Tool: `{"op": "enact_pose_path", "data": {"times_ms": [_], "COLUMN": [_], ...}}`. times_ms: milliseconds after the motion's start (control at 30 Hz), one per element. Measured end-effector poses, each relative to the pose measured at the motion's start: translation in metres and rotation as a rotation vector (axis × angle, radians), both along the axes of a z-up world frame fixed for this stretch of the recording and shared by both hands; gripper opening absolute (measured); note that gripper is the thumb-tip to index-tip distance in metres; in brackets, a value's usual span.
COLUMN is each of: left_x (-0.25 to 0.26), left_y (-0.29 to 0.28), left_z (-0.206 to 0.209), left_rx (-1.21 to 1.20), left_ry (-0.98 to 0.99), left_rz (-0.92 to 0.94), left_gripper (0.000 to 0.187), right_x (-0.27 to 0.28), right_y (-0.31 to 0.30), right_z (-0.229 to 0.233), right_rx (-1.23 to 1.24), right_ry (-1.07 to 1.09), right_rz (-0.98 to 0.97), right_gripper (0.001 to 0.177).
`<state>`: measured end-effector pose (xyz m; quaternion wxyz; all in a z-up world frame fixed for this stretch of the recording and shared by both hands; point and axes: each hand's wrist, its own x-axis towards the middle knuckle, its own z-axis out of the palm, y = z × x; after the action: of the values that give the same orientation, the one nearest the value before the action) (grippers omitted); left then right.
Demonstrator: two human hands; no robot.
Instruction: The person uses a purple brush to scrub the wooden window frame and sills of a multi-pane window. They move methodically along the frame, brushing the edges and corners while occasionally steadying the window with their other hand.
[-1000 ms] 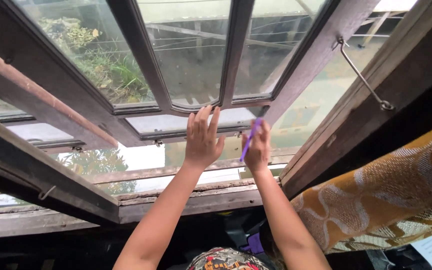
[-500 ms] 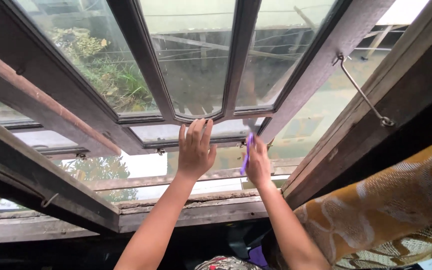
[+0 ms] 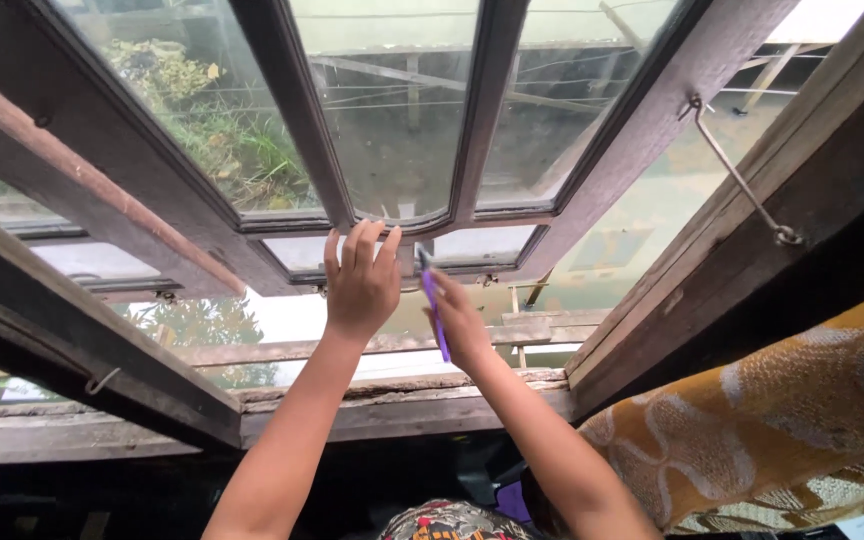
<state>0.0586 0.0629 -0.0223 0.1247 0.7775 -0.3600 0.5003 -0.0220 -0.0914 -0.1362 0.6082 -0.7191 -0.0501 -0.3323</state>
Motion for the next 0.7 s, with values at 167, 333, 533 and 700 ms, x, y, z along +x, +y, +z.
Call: {"op": "enact_pose_path", "data": {"times_ms": [167, 333, 533, 700], "left_x": [0.006, 0.001, 0.002, 0.003], "left_y": [0.009, 0.013, 0.02, 0.021], "left_z": [0.0, 0.001, 0.004, 0.0], "left_rx": [0.022, 0.075, 0.128, 0.105], "left_ry": [-0.039, -0.074, -0.056, -0.035], "left_rz": [-0.011, 0.001, -0.003, -0.021], "left_gripper": [0.039, 0.041, 0.037, 0.039], "right_x": [-0.004, 0.042, 0.03, 0.003], "right_y": [-0.013, -0.031, 0.021, 0.012], "right_z": [0.005, -0.003, 0.0, 0.044], "right_rx": [0.687, -0.514, -0.681, -0.103], "right_ry": [-0.177, -0.374, -0.373, -0.487], "right_rz": [-0.057, -0.901, -0.331, -0.629], "right_gripper": [0.028, 0.042, 0.033, 0.023]}}
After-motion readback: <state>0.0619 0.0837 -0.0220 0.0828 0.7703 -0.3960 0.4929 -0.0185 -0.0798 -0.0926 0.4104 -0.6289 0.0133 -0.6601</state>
